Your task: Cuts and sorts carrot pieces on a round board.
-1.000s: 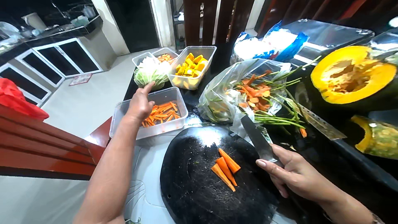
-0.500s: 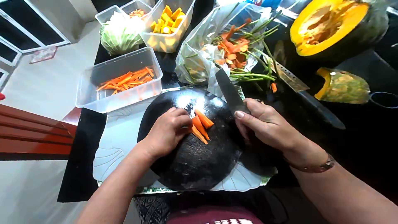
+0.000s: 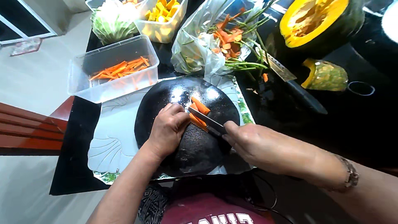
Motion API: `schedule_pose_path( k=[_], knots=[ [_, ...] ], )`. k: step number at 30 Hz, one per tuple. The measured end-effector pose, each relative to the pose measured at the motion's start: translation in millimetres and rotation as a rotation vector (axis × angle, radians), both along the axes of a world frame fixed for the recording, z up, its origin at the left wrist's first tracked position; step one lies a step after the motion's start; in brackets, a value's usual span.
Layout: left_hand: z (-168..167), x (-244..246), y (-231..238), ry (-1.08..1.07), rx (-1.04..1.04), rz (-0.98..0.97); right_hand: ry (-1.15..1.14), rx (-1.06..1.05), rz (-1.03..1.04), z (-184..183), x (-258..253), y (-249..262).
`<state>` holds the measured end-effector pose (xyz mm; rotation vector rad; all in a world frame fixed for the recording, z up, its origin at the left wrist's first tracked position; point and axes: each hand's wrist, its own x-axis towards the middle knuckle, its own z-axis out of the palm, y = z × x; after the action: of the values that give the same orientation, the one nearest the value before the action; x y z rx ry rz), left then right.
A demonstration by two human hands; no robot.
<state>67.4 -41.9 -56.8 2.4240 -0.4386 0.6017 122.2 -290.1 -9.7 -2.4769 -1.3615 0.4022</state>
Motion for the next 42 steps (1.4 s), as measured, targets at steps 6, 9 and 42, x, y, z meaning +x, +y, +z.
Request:
schedule_pose_path(
  k=[6,9,42],
  knots=[
    [-2.6,0.2,-1.2,-0.034,0.044,-0.003,0.082,-0.130,-0.031,11.2,-8.3,12.1],
    [-2.9,0.5,-1.8,-0.049,0.051,-0.010,0.123,-0.263,-0.087,18.0,-12.3,20.1],
    [-1.1,2.8,2.7,0.022,0.079,-0.077,0.296,-0.081,-0.178,18.5,-8.0,-23.3]
  ],
)
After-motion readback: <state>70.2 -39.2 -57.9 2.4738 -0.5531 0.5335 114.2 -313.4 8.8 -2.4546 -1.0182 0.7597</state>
